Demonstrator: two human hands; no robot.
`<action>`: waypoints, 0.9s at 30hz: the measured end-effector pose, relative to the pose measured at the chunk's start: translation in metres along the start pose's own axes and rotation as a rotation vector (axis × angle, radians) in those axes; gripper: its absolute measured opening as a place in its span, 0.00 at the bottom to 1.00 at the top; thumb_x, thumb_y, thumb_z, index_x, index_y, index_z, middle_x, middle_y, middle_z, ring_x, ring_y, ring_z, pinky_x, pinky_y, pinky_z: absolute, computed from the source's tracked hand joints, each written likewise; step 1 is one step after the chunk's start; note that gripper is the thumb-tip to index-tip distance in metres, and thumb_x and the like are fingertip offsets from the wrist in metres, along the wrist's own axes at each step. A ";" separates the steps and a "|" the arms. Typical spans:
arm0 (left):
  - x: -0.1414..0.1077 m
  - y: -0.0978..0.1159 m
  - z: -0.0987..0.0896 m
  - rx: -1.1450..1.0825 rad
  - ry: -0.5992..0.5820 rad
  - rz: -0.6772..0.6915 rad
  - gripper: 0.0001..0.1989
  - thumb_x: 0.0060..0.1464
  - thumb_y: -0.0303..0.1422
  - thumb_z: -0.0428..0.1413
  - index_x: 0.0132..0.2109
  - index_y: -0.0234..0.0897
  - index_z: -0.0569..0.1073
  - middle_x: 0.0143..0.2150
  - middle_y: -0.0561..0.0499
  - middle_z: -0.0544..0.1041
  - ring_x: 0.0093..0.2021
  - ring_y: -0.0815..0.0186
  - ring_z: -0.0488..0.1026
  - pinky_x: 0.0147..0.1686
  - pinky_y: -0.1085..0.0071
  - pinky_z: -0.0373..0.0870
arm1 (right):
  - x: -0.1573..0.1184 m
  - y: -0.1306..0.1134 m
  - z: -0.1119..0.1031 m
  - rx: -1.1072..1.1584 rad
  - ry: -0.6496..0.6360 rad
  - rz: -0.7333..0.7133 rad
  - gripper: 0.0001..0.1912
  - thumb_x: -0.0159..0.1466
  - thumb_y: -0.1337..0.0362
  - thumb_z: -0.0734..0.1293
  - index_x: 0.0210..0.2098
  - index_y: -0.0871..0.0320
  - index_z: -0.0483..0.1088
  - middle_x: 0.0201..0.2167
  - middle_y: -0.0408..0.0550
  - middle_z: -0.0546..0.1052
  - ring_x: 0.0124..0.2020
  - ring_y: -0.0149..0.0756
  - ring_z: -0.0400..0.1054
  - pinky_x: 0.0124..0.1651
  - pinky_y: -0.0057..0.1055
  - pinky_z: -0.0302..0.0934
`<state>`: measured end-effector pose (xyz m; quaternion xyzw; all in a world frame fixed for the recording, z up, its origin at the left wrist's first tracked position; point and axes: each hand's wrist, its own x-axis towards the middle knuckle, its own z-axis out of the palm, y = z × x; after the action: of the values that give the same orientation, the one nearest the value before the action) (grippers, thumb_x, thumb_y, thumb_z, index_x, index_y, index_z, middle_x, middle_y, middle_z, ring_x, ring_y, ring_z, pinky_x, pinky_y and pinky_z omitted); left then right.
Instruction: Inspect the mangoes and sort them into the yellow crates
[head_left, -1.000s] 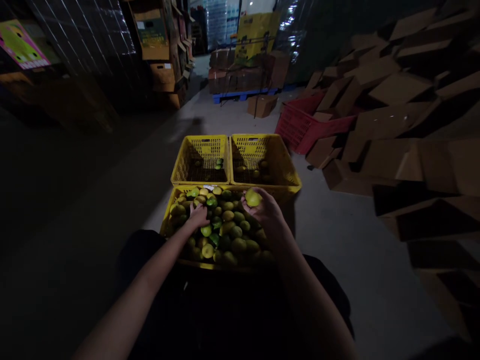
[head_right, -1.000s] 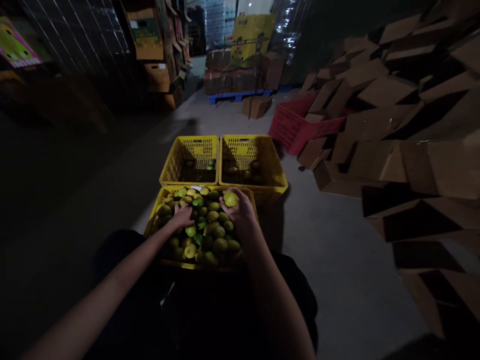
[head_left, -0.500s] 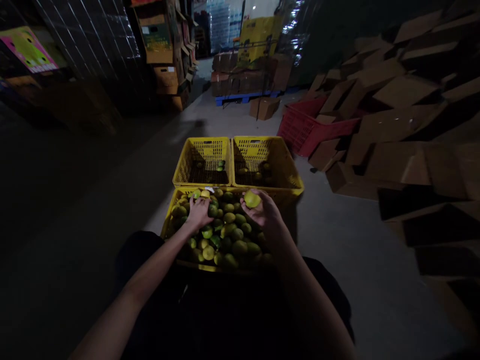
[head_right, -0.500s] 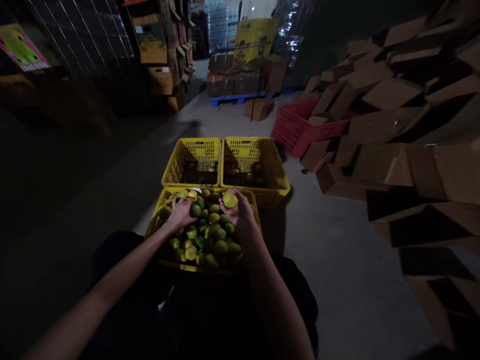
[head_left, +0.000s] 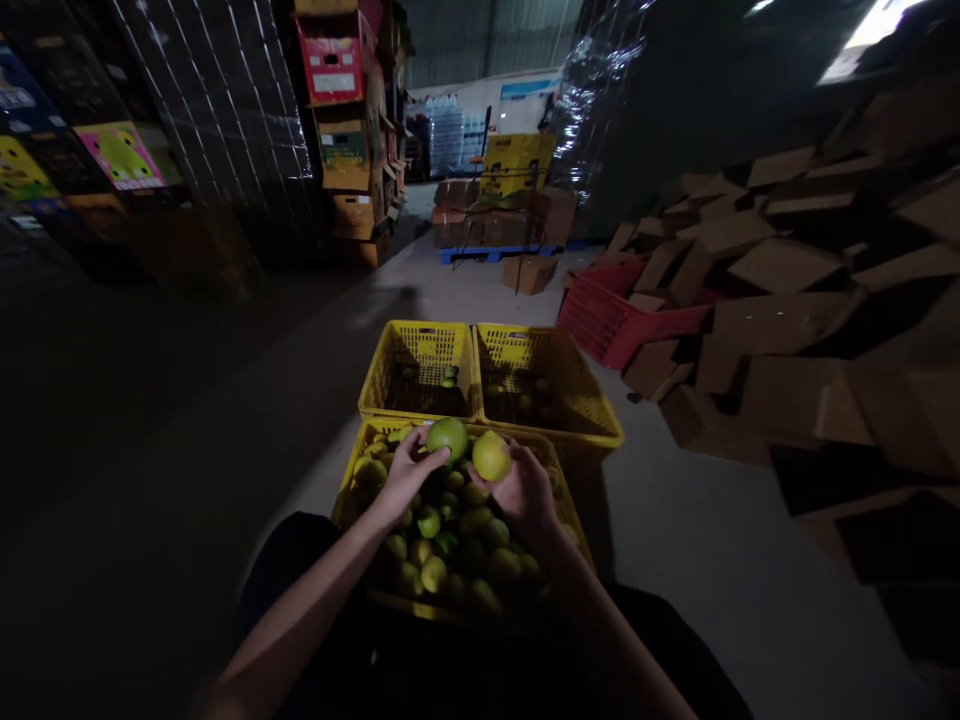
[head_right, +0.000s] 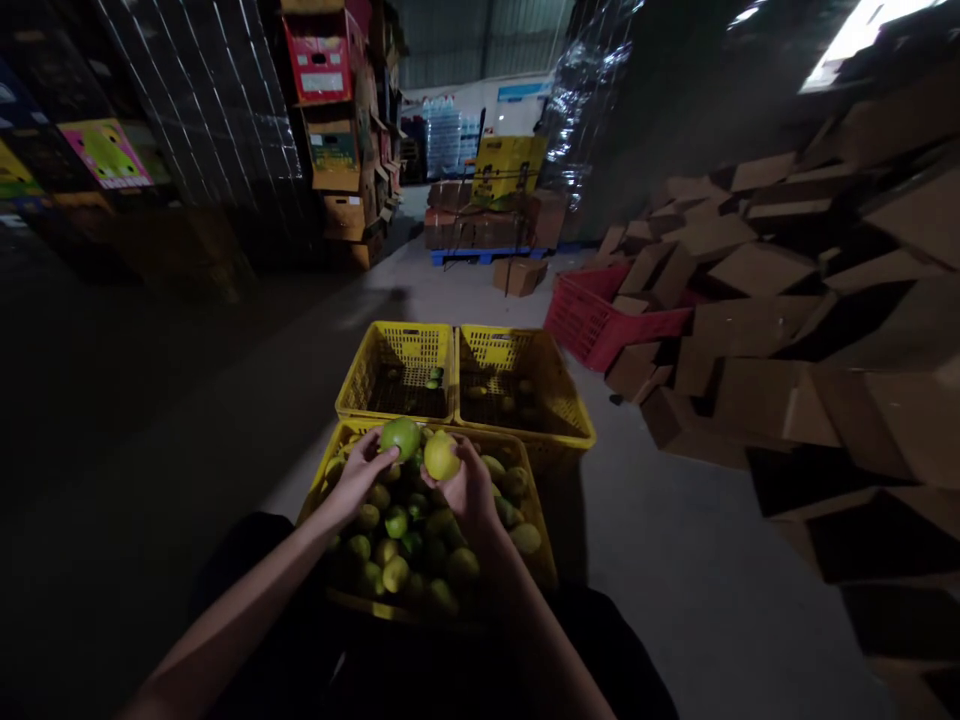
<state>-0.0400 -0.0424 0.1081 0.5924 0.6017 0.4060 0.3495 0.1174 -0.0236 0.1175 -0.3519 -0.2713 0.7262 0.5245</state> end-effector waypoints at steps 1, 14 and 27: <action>-0.002 0.000 0.002 -0.011 -0.017 0.018 0.19 0.60 0.35 0.46 0.56 0.37 0.63 0.53 0.43 0.74 0.51 0.59 0.72 0.49 0.61 0.72 | -0.001 0.003 0.001 -0.045 0.019 -0.090 0.15 0.45 0.59 0.67 0.33 0.50 0.63 0.33 0.41 0.71 0.35 0.39 0.68 0.35 0.34 0.64; -0.006 -0.003 -0.018 -0.236 0.037 0.289 0.29 0.41 0.40 0.66 0.51 0.35 0.71 0.51 0.42 0.75 0.51 0.54 0.71 0.54 0.58 0.66 | -0.011 -0.001 -0.006 -0.481 -0.042 -0.421 0.15 0.51 0.56 0.69 0.38 0.48 0.68 0.41 0.43 0.72 0.47 0.42 0.64 0.52 0.35 0.59; -0.007 0.008 -0.005 -0.692 -0.221 -0.265 0.25 0.58 0.50 0.47 0.31 0.32 0.75 0.22 0.47 0.74 0.22 0.65 0.70 0.25 0.70 0.64 | 0.000 0.018 0.004 -0.180 0.026 -0.114 0.18 0.50 0.48 0.67 0.32 0.55 0.66 0.22 0.42 0.71 0.17 0.30 0.60 0.13 0.23 0.43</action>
<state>-0.0412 -0.0496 0.1169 0.3967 0.4591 0.4702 0.6409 0.1034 -0.0293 0.1061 -0.3911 -0.3481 0.6633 0.5347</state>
